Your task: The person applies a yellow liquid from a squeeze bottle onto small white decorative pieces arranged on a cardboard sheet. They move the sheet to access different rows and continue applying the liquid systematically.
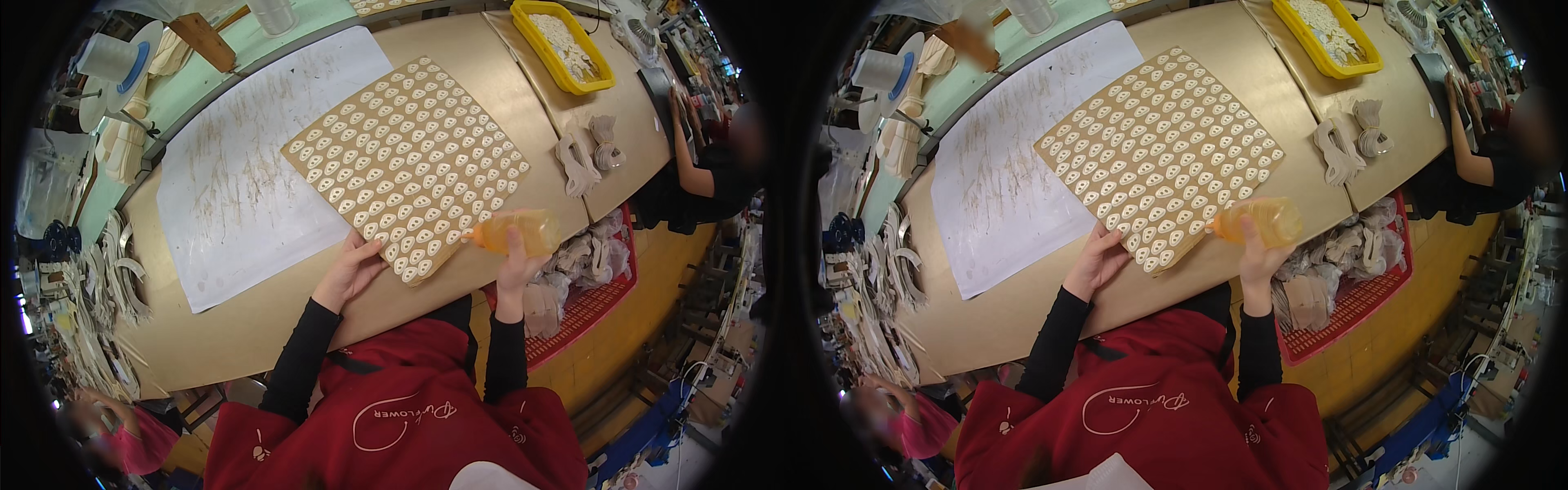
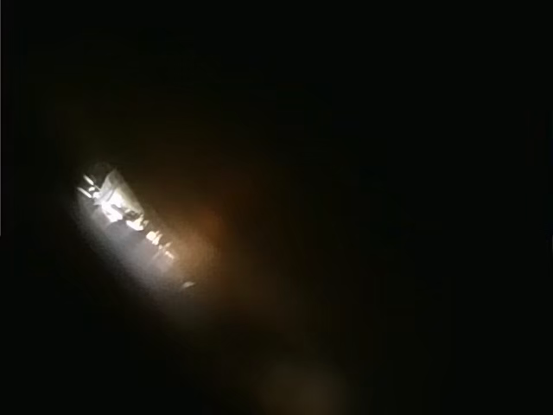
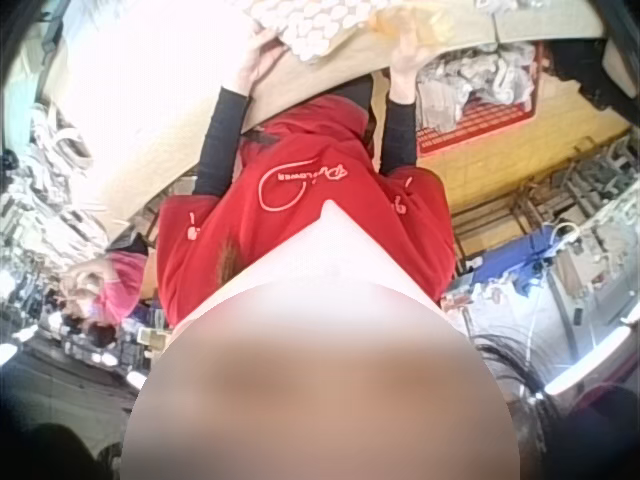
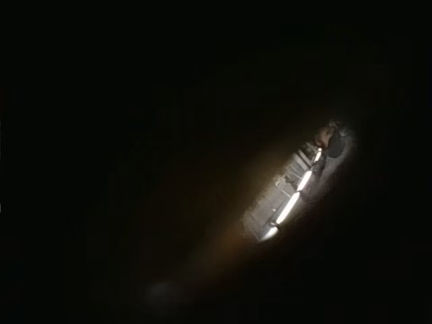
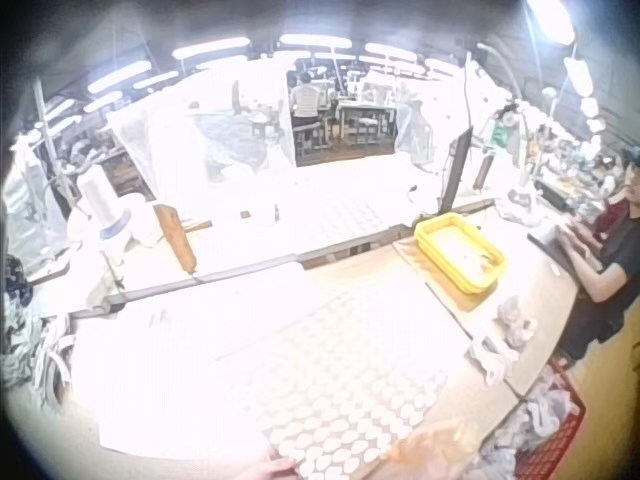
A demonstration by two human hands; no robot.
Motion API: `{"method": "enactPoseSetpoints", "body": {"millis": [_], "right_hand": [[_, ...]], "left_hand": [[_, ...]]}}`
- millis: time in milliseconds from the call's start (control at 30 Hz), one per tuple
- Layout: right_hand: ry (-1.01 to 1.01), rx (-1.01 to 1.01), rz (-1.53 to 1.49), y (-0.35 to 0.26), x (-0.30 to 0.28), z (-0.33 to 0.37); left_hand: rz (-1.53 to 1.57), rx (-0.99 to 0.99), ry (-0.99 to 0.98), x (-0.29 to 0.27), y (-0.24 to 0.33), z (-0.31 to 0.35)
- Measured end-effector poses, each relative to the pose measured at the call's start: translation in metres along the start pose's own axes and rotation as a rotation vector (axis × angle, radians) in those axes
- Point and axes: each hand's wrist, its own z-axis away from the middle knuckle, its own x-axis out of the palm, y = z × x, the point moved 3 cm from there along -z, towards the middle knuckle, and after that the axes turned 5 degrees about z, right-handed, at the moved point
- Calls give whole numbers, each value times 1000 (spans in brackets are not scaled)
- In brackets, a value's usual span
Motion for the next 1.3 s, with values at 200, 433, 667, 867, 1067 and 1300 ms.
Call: {"method": "enactPoseSetpoints", "body": {"millis": [200, 433, 667, 867, 1067, 1300], "right_hand": [[24, -15, 34, 6, -2, -3], [12, 27, -54, 5, 5, -3], [-33, 12, -28, 2, 10, -4], [-68, -1, -34, -7, 15, -4], [-126, 14, -54, -14, 17, -2], [-136, 8, -8, -14, 18, 0]], "left_hand": [[-2, 2, -7, 1, 1, 0], [21, -1, -20, 1, 1, 1], [19, -8, -24, 1, 2, 1], [-14, 2, -1, 1, 0, 1], [-20, 13, -16, 3, 1, 1], [-27, 7, -4, 4, 1, 1]]}}
